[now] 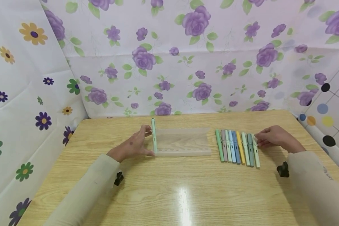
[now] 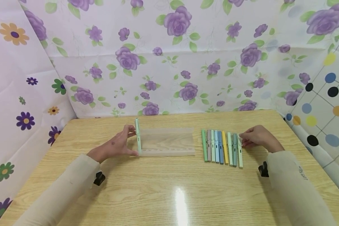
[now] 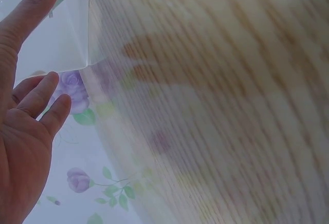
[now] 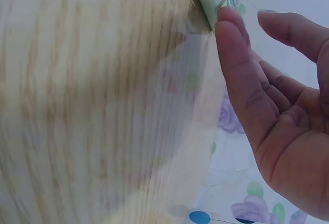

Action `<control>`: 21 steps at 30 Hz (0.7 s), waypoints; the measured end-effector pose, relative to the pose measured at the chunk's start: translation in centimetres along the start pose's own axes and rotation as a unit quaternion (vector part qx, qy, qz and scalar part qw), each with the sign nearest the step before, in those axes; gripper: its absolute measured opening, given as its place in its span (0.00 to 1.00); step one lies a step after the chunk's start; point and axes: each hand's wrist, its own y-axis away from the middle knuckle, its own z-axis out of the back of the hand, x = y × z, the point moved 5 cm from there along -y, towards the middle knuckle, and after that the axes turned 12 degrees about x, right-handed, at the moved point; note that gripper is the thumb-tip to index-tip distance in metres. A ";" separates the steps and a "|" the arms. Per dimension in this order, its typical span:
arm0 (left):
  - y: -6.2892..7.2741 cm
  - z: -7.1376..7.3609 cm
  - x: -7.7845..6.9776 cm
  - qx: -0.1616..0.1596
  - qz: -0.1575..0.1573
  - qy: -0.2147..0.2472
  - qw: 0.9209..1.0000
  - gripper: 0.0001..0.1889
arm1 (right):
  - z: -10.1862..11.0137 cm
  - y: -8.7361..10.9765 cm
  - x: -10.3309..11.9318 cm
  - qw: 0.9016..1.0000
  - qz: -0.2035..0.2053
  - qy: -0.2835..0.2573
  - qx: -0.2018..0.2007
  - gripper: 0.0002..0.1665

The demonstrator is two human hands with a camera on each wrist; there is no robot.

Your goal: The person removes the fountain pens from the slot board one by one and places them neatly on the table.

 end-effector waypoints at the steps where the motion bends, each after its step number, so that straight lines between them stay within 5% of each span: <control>1: 0.0 0.0 0.0 -0.001 -0.002 -0.002 1.000 0.51 | 0.0 0.0 0.0 1.000 -0.001 0.005 0.001 0.30; 21: 0.0 0.0 0.0 0.001 -0.009 -0.003 1.000 0.50 | -0.5 -0.8 -0.5 0.999 -0.019 0.014 -0.025 0.21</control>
